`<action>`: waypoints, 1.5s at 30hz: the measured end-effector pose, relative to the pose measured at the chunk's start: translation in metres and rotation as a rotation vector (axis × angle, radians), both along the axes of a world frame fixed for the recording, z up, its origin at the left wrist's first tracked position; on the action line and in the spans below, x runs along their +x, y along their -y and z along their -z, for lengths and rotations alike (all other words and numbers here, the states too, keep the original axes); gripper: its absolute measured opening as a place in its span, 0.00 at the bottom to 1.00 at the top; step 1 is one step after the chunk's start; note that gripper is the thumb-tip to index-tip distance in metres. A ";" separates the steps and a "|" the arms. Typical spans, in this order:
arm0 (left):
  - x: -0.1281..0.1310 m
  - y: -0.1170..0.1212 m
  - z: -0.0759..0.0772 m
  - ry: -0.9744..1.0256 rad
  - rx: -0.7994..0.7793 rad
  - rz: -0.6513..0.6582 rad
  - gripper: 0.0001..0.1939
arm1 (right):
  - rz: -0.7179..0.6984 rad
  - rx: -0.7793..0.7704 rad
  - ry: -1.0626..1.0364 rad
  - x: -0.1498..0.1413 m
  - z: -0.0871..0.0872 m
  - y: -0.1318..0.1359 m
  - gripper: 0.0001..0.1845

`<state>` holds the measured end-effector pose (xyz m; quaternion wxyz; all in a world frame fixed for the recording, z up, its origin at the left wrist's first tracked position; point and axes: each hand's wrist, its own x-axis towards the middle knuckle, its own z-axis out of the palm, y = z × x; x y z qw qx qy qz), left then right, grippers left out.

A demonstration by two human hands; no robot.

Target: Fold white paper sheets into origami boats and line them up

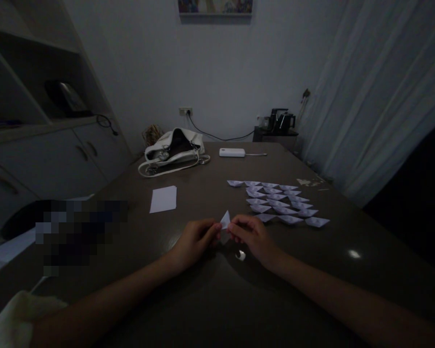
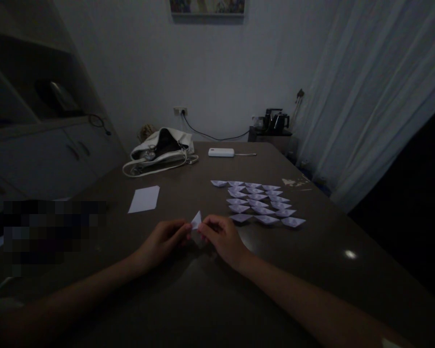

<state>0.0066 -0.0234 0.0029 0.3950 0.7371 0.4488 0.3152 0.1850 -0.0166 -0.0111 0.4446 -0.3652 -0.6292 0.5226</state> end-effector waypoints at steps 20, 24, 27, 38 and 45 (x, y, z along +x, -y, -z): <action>0.001 -0.007 0.012 0.704 -0.444 0.107 0.19 | -0.156 -0.077 -0.034 -0.003 0.005 0.000 0.18; -0.001 -0.007 0.014 0.659 -0.415 0.071 0.17 | -0.066 -0.065 0.017 -0.003 0.011 -0.003 0.16; -0.001 -0.008 0.012 0.625 -0.404 0.053 0.17 | 0.016 -0.039 -0.001 -0.003 0.014 -0.003 0.14; 0.000 -0.008 0.013 0.605 -0.442 -0.047 0.18 | -0.012 0.038 -0.022 -0.004 0.014 0.000 0.12; 0.000 -0.009 0.013 0.546 -0.424 -0.009 0.18 | 0.031 0.072 0.052 -0.003 0.010 0.002 0.11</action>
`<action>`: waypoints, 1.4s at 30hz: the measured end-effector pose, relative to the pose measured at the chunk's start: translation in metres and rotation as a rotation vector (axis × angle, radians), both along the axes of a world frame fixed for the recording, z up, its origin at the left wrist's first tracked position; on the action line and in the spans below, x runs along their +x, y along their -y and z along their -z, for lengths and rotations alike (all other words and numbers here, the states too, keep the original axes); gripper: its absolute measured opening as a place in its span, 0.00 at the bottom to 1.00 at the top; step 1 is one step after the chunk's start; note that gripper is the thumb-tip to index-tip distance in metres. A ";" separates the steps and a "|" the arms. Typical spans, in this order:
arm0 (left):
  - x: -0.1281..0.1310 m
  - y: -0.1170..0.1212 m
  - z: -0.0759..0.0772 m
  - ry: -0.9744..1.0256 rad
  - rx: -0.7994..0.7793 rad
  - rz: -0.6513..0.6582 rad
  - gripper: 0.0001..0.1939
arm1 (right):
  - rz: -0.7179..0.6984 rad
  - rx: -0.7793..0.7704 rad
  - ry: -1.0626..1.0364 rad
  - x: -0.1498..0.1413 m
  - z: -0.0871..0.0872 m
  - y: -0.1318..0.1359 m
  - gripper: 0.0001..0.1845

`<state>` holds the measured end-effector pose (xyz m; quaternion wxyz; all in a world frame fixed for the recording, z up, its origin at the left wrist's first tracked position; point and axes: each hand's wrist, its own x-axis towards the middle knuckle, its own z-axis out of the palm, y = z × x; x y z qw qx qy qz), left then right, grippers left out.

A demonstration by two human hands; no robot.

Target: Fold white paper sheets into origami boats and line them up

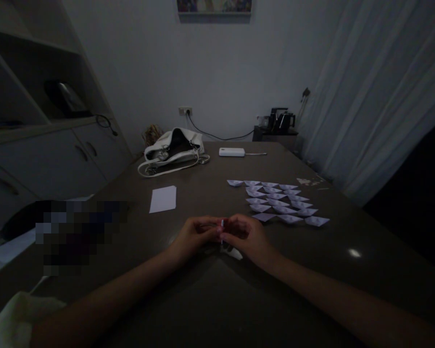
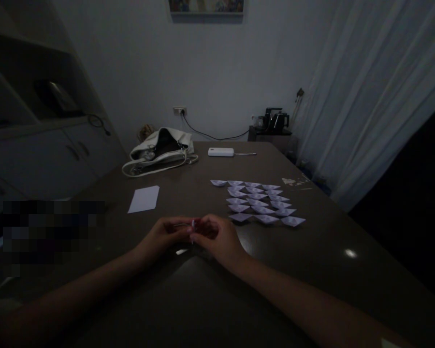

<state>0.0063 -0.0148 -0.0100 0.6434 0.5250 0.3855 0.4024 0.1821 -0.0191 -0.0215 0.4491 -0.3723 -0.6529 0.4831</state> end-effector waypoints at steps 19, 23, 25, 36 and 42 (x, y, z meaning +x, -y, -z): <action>0.003 0.002 -0.006 -0.181 0.208 -0.011 0.18 | -0.002 -0.103 -0.084 0.001 0.003 -0.003 0.10; 0.003 0.003 -0.007 -0.206 0.245 0.000 0.17 | -0.014 -0.168 -0.111 0.001 0.000 -0.004 0.10; 0.003 0.003 -0.007 -0.211 0.269 0.008 0.17 | -0.008 -0.204 -0.120 0.001 -0.001 -0.005 0.10; 0.000 0.004 -0.007 -0.265 0.407 0.002 0.13 | -0.021 -0.359 -0.227 0.001 -0.006 -0.005 0.11; -0.001 0.004 -0.007 -0.249 0.376 0.025 0.11 | -0.019 -0.401 -0.288 0.004 -0.007 -0.006 0.08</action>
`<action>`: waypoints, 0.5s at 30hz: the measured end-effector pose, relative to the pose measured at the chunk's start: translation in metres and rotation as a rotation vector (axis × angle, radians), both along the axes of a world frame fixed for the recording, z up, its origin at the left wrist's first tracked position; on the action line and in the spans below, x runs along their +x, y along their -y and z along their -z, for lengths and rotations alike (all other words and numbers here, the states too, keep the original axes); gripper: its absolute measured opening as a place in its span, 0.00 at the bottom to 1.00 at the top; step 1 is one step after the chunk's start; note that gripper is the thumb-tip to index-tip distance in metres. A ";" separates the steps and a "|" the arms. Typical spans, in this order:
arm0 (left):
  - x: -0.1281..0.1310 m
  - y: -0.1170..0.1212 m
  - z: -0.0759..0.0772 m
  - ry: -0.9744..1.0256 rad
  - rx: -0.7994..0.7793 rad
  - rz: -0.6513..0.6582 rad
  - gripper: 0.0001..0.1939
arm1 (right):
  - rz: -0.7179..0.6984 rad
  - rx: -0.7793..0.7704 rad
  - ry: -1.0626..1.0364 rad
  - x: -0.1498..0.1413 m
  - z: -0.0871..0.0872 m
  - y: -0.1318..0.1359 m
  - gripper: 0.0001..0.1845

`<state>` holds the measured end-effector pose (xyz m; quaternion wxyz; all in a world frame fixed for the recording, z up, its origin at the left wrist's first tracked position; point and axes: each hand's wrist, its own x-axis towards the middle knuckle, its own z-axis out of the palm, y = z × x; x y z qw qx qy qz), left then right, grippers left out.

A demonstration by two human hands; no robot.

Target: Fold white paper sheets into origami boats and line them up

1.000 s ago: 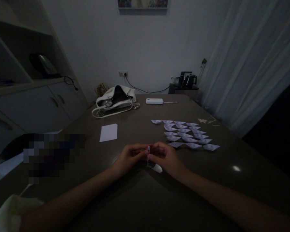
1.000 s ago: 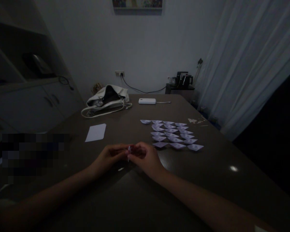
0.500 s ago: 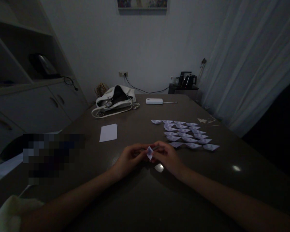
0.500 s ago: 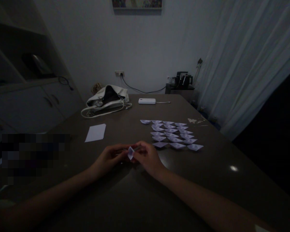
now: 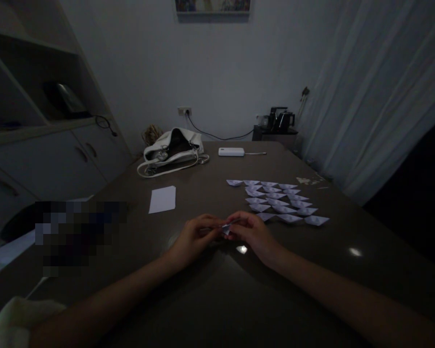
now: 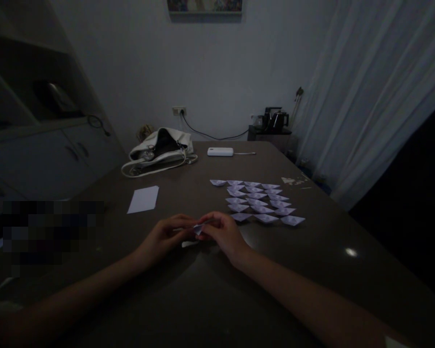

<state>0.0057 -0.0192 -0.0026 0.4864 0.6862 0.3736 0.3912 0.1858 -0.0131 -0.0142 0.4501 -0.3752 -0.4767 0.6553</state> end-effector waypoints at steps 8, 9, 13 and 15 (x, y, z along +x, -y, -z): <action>0.000 0.000 0.003 -0.079 0.021 -0.016 0.10 | -0.013 0.013 -0.019 0.003 0.004 -0.003 0.12; 0.000 0.000 0.004 -0.092 0.034 -0.017 0.10 | -0.019 0.024 0.004 0.003 0.004 -0.003 0.13; 0.000 0.000 0.005 -0.116 0.077 -0.005 0.10 | -0.038 0.063 0.067 0.002 0.007 -0.004 0.18; 0.000 0.001 0.005 -0.103 0.089 -0.003 0.10 | -0.039 0.068 0.066 0.001 0.008 -0.004 0.20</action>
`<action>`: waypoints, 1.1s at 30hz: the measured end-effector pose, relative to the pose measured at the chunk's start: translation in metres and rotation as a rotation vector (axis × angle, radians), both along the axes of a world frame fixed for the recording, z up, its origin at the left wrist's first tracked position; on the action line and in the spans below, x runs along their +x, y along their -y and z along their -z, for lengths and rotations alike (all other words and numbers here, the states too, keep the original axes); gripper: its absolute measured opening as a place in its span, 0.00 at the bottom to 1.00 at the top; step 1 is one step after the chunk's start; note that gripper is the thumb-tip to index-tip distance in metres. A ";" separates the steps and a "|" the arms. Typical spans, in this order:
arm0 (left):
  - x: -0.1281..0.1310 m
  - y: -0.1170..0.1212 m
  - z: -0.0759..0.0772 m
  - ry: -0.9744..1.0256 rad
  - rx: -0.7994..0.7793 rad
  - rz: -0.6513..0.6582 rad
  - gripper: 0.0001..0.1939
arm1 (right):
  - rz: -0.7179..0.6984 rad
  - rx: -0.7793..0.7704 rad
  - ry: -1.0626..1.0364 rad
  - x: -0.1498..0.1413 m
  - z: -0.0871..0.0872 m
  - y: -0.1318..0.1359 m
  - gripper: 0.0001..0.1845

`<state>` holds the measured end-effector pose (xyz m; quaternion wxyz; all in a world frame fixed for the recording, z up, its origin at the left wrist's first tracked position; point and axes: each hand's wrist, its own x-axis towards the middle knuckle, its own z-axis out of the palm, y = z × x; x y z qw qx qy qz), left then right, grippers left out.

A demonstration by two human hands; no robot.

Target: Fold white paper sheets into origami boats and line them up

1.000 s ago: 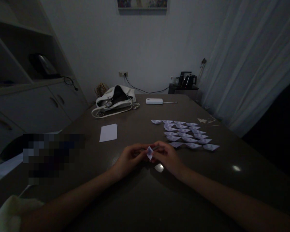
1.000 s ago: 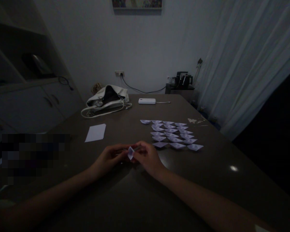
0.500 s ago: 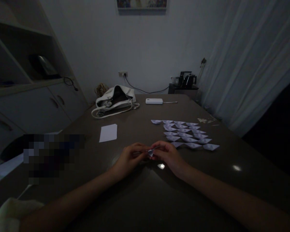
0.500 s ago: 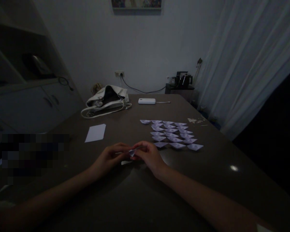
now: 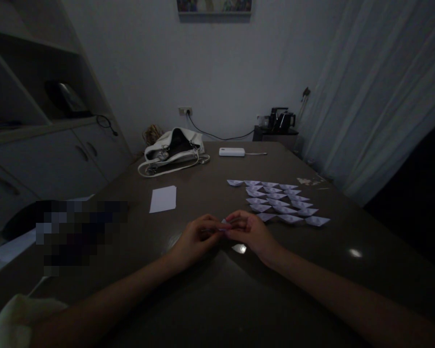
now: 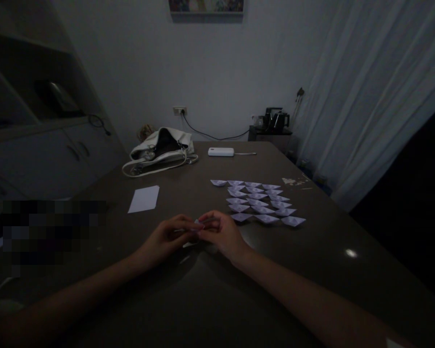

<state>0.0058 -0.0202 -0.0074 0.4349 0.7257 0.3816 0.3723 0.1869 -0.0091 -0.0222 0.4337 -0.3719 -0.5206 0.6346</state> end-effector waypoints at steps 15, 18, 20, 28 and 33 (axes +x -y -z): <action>0.003 0.004 -0.014 0.121 -0.198 -0.122 0.14 | -0.060 0.272 0.233 -0.006 -0.003 0.013 0.08; 0.003 0.004 -0.014 0.170 -0.240 -0.167 0.12 | -0.098 0.329 0.332 -0.006 -0.006 0.015 0.11; 0.003 0.003 -0.013 0.190 -0.257 -0.177 0.11 | -0.071 0.385 0.375 -0.006 -0.008 0.015 0.12; 0.006 0.006 -0.012 0.126 -0.115 -0.198 0.11 | 0.042 0.452 0.430 -0.006 -0.011 0.016 0.14; 0.007 0.004 -0.013 0.150 -0.182 -0.159 0.12 | 0.048 0.428 0.392 -0.006 -0.010 0.017 0.14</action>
